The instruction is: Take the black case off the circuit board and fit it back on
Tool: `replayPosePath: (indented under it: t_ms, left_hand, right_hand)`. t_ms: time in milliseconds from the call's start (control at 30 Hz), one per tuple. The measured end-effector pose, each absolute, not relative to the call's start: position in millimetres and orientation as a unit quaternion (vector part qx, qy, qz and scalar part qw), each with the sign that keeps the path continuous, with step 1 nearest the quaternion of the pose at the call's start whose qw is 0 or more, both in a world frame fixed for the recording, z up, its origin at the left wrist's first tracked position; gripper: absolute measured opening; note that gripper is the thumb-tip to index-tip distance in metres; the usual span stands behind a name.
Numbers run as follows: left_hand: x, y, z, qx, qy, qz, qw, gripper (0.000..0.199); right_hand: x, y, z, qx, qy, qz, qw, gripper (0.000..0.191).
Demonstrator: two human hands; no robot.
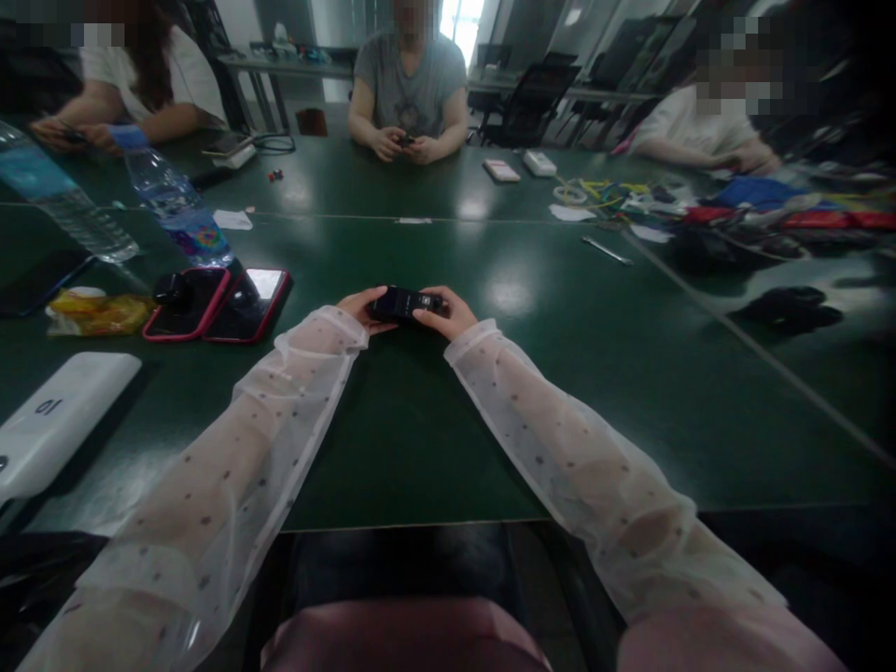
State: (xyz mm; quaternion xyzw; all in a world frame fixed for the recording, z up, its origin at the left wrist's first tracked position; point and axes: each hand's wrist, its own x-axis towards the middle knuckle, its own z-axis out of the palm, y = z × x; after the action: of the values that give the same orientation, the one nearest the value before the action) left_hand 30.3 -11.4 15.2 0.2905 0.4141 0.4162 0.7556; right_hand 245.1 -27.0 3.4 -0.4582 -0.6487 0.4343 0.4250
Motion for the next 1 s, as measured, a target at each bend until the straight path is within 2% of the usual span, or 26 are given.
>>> replayPosePath:
  t_ms: [200, 533, 800, 1000]
  left_hand:
    - [32.2, -14.0, 16.0, 0.297, 0.427, 0.427, 0.74, 0.042]
    - [21.9, 3.1, 0.8, 0.283, 0.364, 0.386, 0.799, 0.053]
    - [24.7, -2.5, 8.3, 0.254, 0.373, 0.384, 0.806, 0.038]
    - [23.9, -4.3, 7.3, 0.286, 0.374, 0.388, 0.792, 0.039]
  right_hand:
    - [241.6, -33.8, 2.2, -0.442, -0.692, 0.349, 0.451, 0.054]
    - [246.5, -26.4, -3.7, -0.456, -0.775, 0.194, 0.392, 0.059]
    - [247.9, -21.5, -12.8, -0.449, -0.755, 0.226, 0.421, 0.058]
    - [251.5, -17.7, -10.0, -0.417, -0.703, 0.272, 0.508, 0.067]
